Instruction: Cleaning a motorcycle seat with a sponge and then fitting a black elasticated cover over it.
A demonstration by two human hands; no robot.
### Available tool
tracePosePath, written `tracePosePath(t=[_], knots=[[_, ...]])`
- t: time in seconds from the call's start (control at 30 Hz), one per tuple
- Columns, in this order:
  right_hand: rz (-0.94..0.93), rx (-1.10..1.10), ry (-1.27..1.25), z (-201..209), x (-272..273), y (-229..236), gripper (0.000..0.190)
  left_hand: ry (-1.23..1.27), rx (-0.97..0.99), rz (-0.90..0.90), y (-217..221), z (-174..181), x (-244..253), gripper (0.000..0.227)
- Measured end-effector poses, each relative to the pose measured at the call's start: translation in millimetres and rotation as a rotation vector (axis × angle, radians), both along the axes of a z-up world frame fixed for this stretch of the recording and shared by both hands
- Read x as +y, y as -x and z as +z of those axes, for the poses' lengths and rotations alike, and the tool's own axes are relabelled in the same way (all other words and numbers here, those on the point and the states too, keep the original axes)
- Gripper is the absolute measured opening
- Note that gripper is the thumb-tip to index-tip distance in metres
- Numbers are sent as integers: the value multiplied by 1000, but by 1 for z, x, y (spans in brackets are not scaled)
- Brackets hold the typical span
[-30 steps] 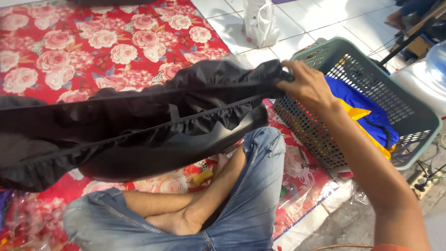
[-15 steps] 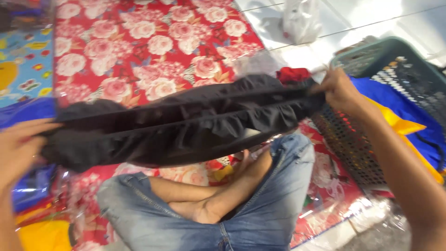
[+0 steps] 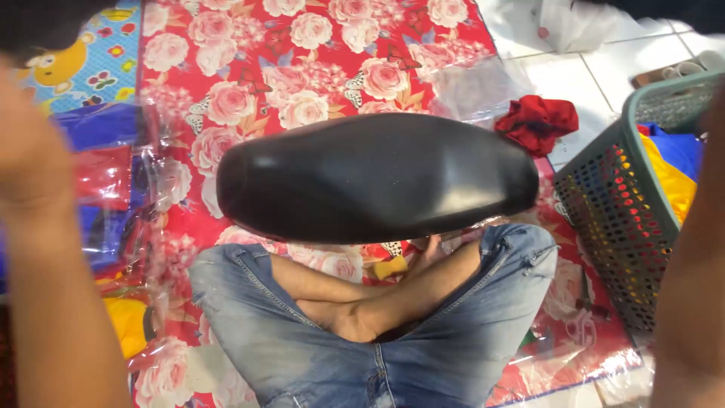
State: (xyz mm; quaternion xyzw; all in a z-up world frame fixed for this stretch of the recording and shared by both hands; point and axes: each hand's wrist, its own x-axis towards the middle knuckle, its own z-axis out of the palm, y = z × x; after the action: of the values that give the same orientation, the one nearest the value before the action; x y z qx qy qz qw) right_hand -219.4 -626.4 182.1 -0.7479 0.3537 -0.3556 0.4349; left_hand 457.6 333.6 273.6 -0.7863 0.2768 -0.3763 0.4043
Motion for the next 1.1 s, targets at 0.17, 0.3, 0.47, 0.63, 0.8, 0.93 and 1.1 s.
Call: tracePosePath(t=[0.17,0.3,0.47,0.63,0.8,0.93,1.1], knots=[[329,993,1018,70,194,-81,71,669,869,-338,161,46,-98,26],[522,829,707,45,197,-69,68,830,1301,-134,191,58,-104,42],[453,659,642,62,201,-63,60,883,1197,-378,190,63,-104,37],[405,259,755,72,200,-53,46,891,1013,-342,187,61,-100,25],[111,221,883,54,180,-60,17,855,917,-442,167,44,-92,23],[59,385,446,105,231,-92,43,876,831,-529,152,41,-101,26],[208,383,247,100,196,-128,51,883,691,-669,119,35,-116,29]])
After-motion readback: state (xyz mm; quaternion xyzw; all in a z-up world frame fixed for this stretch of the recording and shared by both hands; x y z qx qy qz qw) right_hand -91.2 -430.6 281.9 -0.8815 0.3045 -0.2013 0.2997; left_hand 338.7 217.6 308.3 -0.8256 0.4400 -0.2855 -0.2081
